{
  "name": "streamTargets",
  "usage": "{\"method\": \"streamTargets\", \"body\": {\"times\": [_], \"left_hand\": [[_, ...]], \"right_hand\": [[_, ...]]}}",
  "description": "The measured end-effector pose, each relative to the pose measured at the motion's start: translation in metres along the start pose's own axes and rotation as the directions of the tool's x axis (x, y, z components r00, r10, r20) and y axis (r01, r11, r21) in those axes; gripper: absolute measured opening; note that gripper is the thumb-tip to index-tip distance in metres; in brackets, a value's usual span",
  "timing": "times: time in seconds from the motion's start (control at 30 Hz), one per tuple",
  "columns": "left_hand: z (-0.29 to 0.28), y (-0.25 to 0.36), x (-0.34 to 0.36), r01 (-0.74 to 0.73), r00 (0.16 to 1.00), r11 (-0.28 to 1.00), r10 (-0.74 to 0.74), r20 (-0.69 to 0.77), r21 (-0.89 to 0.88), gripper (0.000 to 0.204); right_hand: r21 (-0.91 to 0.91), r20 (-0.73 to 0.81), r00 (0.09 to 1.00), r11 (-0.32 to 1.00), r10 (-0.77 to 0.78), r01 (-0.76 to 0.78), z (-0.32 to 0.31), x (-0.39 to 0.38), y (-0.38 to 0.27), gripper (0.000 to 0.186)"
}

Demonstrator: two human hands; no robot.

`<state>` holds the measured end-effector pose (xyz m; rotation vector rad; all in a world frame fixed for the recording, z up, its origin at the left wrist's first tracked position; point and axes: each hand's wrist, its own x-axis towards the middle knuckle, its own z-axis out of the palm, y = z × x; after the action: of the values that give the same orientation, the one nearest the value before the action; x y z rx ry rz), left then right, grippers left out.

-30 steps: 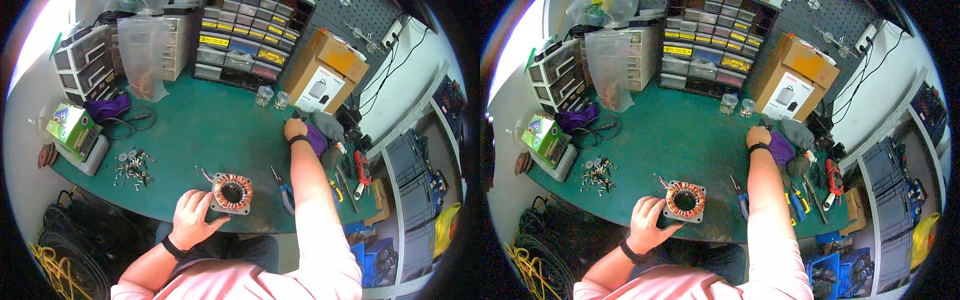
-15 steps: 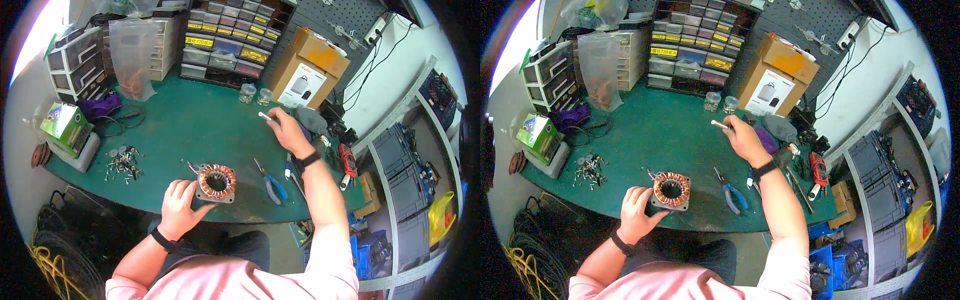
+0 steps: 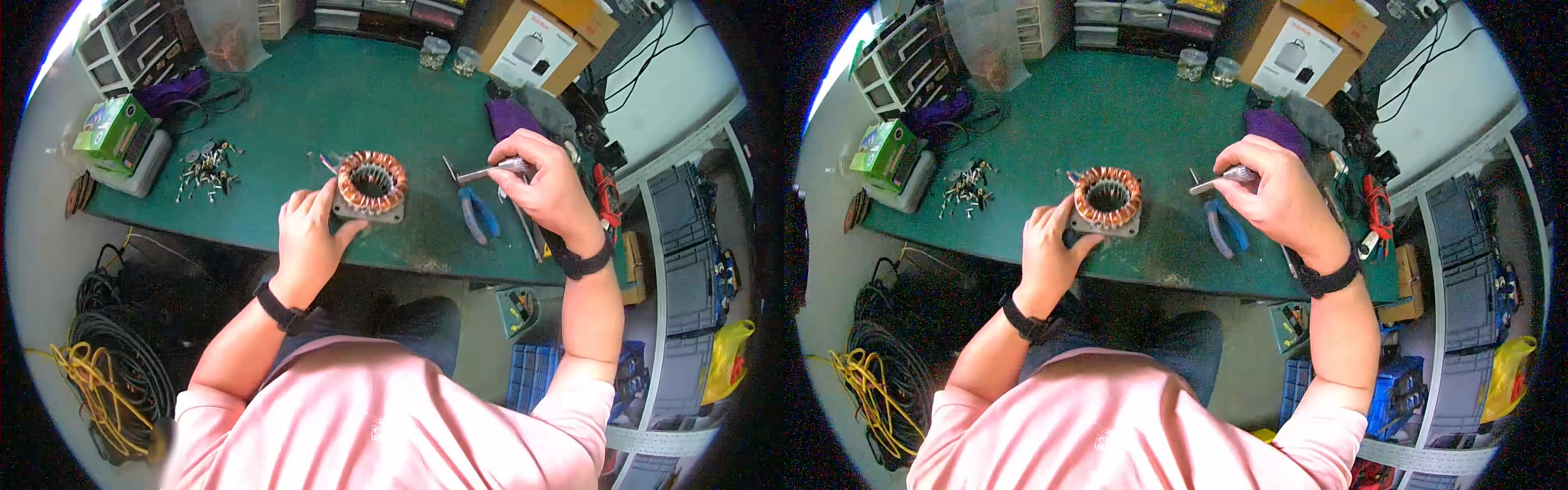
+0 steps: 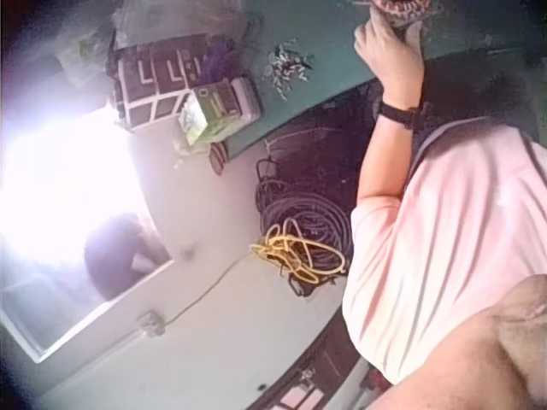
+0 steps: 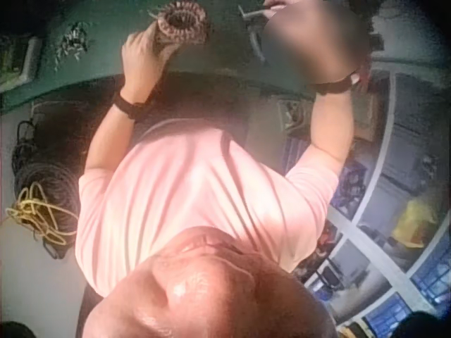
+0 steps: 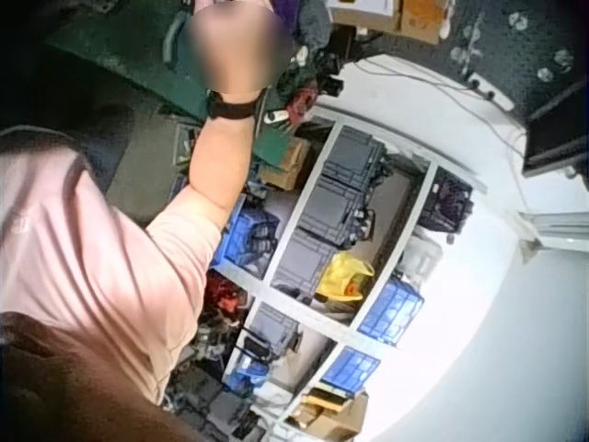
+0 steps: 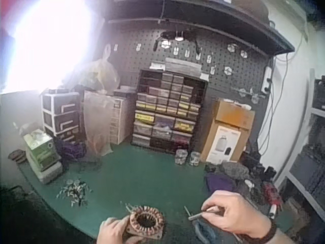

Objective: The person handles a toroidal electrical component with copper windings on a green workbench. They rotate the component to inspect the windings and wires, then use a screwdriver to adjust a part of the assembly. Finally, they use a hammer to tap a small white cylindrical object placed on the component.

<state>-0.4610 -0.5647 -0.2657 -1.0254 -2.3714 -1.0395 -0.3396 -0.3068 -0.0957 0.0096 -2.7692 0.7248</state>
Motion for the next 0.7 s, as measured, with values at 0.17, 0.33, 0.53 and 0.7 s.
{"method": "streamTargets", "body": {"times": [0.17,0.33,0.53,0.7], "left_hand": [[0.009,0.007,0.010,0.055,0.998,0.998,-0.054,-0.017,0.015,0.069],[0.002,0.005,0.004,0.026,0.996,0.997,-0.032,-0.083,-0.072,0.059],[-0.016,-0.006,-0.009,-0.012,0.992,0.993,-0.003,-0.125,-0.117,0.028],[-0.014,-0.011,-0.016,-0.002,0.990,0.994,-0.013,-0.140,-0.109,0.025]], "right_hand": [[0.221,-0.010,0.997,0.972,0.081,-0.077,0.014,-0.006,-0.009,0.017],[0.292,-0.041,0.999,0.956,-0.010,0.021,0.042,0.001,-0.010,0.022],[0.216,-0.010,0.994,0.970,-0.110,0.109,0.061,0.018,-0.019,0.023],[0.282,-0.036,0.983,0.942,-0.178,0.181,0.076,0.031,-0.028,0.020]]}}
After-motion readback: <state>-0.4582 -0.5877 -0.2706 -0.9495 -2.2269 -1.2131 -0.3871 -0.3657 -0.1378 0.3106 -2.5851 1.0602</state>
